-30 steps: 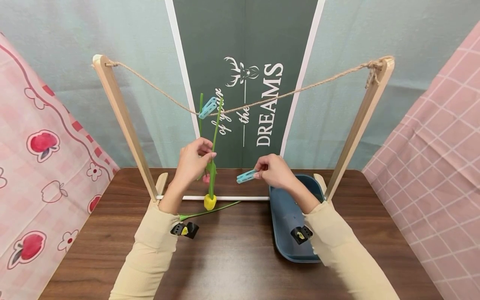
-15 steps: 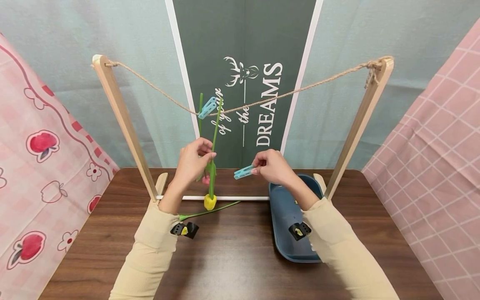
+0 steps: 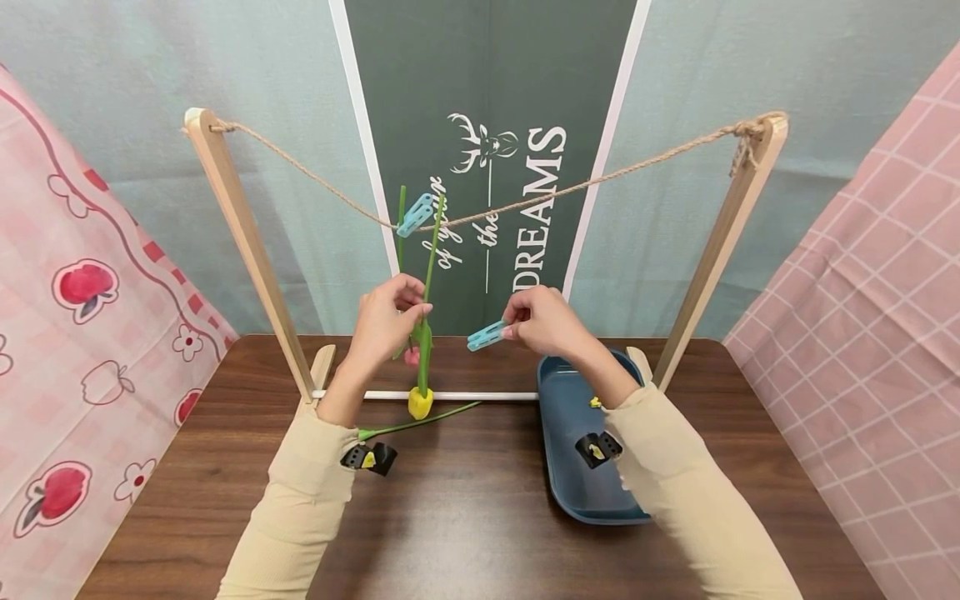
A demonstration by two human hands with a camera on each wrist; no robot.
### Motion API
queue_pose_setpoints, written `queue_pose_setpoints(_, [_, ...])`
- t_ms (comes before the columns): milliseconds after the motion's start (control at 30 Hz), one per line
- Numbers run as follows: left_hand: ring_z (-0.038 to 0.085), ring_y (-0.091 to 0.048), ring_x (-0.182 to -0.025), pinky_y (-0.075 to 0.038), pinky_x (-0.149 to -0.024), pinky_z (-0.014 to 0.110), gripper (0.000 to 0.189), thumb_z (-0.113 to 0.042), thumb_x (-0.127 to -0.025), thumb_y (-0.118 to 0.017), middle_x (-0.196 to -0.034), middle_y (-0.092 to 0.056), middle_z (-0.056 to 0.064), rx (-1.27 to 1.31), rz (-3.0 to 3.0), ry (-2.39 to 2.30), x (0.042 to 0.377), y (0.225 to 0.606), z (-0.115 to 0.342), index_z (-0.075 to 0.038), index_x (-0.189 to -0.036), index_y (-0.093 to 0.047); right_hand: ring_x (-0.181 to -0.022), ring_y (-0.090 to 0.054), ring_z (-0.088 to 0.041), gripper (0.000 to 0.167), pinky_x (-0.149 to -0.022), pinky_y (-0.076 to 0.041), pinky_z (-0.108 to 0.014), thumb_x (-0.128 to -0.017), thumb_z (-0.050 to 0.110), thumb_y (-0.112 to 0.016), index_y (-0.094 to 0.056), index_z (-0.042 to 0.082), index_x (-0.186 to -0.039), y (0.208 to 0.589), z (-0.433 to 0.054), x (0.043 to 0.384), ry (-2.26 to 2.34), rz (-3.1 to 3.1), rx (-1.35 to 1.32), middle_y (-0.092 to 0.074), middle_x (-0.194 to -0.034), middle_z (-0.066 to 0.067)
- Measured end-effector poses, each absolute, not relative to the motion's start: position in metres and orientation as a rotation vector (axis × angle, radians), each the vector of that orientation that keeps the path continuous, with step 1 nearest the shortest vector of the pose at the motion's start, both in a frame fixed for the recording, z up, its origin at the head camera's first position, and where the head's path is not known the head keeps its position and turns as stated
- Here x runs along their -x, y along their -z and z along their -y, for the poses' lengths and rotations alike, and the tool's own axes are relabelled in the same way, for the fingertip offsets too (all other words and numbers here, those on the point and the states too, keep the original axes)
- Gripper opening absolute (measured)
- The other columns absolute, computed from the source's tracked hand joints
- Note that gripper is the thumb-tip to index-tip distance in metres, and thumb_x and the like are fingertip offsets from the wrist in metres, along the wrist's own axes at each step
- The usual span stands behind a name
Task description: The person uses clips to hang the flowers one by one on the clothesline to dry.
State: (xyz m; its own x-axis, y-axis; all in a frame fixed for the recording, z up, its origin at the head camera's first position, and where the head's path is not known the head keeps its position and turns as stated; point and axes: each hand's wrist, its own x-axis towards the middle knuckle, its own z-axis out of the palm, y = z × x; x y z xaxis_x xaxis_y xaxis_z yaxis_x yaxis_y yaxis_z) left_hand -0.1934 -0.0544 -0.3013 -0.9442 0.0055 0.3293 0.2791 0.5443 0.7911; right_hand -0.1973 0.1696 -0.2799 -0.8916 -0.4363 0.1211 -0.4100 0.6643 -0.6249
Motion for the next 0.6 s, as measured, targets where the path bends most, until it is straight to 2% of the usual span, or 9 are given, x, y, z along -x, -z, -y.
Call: queue_pose_setpoints(600, [0.019, -0.059, -0.071, -0.048, -0.065, 0.03, 0.012, -0.002, -0.081, -0.067, -0.076, -0.063, 0.007, 0.234, 2.496, 1.368, 0.193, 0.301, 0.055, -0.002, -0.092, -0.061, -0.056, -0.045, -0.017, 0.004, -0.053, -0.036, -0.03, -0.078, -0.002, -0.066, -0.064, -0.002, -0.075, 0.266, -0.166, 0.199, 1.011, -2.839, 0.739, -0.056, -0.062, -0.004])
